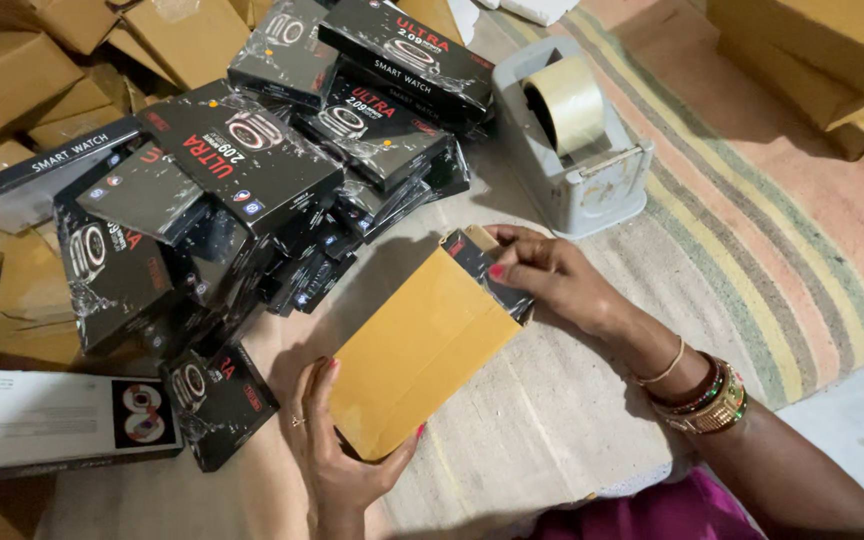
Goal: The person places smartwatch boxes into small cardboard shipping boxes, seals them with tape, and stacks them. They also briefly open one smartwatch box to show the watch and accessories before resealing it.
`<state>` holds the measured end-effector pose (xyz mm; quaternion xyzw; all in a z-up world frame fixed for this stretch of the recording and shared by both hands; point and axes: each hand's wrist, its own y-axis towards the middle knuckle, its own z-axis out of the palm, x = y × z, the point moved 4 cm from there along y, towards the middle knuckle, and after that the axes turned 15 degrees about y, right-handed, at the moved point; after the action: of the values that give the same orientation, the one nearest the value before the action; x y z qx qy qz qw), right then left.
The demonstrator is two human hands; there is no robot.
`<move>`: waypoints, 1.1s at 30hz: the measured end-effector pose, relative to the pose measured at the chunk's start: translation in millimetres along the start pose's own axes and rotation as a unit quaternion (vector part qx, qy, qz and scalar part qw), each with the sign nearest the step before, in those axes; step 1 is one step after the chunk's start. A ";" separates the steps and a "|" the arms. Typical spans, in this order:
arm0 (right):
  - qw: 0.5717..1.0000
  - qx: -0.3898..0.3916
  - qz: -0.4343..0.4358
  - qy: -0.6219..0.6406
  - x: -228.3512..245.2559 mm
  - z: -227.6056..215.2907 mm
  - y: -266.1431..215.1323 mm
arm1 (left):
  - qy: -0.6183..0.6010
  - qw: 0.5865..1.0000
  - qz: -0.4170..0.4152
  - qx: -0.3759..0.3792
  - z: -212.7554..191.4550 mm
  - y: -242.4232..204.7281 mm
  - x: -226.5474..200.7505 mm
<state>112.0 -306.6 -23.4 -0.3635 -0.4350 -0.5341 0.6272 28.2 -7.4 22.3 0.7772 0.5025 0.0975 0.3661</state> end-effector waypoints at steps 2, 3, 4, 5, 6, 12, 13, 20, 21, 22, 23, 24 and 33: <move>0.996 -0.005 0.011 0.089 1.8 -2.4 0.1 | 0.001 1.000 0.007 -0.004 1.2 -0.1 1.5; 0.991 -0.008 0.016 0.133 2.7 -2.7 0.4 | -0.001 1.000 0.013 -0.009 2.0 -0.4 2.2; 0.995 0.000 0.002 0.097 4.5 -1.7 -0.1 | -0.002 1.000 0.018 -0.012 2.2 -1.5 2.6; 0.998 0.007 -0.012 0.061 6.2 -0.6 -0.6 | -0.012 1.000 0.019 -0.010 3.0 -2.5 3.3; 0.999 0.014 -0.026 0.025 7.4 0.8 -1.5 | -0.022 1.000 0.020 -0.009 3.6 -3.9 4.0; 0.996 0.015 0.007 0.090 0.8 9.3 -3.3 | -0.049 0.999 0.011 -0.010 6.4 -8.6 7.2; 1.000 0.015 -0.026 0.008 2.8 10.6 -3.1 | -0.049 0.999 0.013 -0.013 6.9 -8.2 7.7; 0.928 0.028 -0.169 -0.330 10.5 24.5 -5.7 | -0.106 0.994 -0.009 -0.015 7.6 -8.7 7.9; 0.927 0.025 -0.164 -0.335 10.4 24.7 -5.2 | -0.113 0.993 -0.007 -0.020 8.1 -8.0 7.6; 0.932 0.016 -0.169 -0.319 10.2 24.6 -6.9 | -0.121 0.992 -0.006 -0.021 7.8 -7.7 6.7; 0.937 0.008 -0.173 -0.304 9.8 24.4 -8.6 | -0.113 0.993 -0.013 -0.015 7.6 -7.7 6.1; 0.940 0.000 -0.179 -0.289 10.1 23.7 -8.9 | -0.106 0.994 -0.019 -0.012 7.5 -7.5 5.5; 0.972 0.042 -0.079 -0.219 4.0 21.6 -4.1 | -0.052 0.997 -0.033 0.047 8.4 -5.4 9.8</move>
<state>104.8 -288.8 -11.9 -0.4092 -0.6114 -0.4705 0.4872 33.4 -1.7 10.5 0.7805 0.5120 0.0208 0.3581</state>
